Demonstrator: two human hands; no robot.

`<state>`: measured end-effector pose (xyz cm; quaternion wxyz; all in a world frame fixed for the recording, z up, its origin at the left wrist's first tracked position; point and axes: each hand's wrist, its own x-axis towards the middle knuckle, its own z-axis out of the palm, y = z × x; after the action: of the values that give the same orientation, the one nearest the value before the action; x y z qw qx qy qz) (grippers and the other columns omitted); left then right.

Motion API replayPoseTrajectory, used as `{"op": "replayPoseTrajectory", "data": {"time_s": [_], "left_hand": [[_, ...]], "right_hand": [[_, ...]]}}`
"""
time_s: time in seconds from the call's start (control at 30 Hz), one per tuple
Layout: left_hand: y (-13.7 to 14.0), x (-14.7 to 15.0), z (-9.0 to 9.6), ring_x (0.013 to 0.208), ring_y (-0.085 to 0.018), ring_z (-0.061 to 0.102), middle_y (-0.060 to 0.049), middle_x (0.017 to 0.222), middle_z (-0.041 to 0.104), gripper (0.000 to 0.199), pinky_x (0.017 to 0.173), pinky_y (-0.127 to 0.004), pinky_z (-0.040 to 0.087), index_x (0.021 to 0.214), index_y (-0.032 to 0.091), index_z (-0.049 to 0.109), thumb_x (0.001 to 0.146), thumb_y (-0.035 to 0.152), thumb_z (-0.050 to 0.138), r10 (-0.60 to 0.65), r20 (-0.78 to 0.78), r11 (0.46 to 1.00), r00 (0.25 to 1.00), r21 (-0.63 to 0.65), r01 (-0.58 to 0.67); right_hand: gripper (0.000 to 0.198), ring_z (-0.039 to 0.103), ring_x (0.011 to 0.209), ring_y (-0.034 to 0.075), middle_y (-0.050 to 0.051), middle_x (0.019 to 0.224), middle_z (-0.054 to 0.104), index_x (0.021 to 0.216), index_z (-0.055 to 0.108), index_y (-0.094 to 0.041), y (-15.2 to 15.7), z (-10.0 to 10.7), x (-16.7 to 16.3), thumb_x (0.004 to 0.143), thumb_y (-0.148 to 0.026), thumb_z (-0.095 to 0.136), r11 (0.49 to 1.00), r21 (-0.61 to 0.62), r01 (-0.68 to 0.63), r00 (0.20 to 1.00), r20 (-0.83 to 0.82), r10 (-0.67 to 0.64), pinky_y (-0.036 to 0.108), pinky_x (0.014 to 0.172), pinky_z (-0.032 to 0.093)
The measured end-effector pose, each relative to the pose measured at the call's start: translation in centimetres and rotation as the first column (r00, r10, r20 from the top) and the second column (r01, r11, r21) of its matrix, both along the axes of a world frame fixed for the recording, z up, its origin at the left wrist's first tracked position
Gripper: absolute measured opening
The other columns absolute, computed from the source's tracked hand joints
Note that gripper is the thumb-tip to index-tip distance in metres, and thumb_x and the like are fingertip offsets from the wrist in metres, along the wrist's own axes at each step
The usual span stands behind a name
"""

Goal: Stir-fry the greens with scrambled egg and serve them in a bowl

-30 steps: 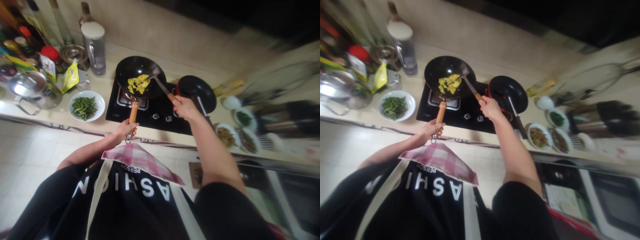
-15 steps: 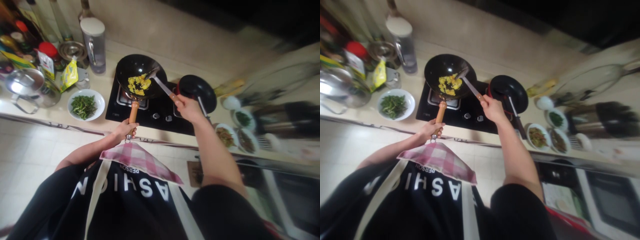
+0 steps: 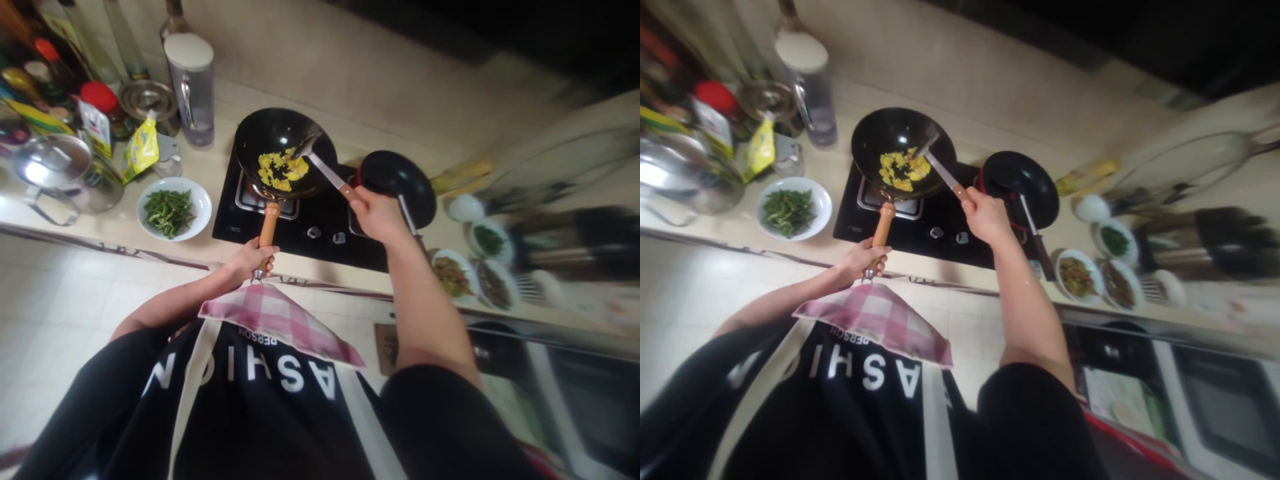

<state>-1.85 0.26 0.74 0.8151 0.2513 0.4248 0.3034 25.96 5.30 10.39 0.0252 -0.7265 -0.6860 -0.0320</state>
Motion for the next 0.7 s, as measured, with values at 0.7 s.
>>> {"op": "replayPoseTrajectory", "data": {"time_s": [0.7], "left_hand": [[0.3, 0.1, -0.8, 0.042, -0.009, 0.047, 0.005, 0.057, 0.051, 0.019, 0.040, -0.020, 0.043, 0.089, 0.018, 0.047, 0.090, 0.011, 0.065, -0.005, 0.034, 1.000, 0.999, -0.013, 0.006]], "right_hand": [[0.031, 0.066, 0.085, 0.029, 0.011, 0.092, 0.073, 0.116, 0.069, -0.021, 0.1, 1.7, -1.2, 0.096, -0.036, 0.051, 0.991, -0.125, 0.049, 0.999, -0.003, -0.050, 0.037, 0.081, 0.049]]}}
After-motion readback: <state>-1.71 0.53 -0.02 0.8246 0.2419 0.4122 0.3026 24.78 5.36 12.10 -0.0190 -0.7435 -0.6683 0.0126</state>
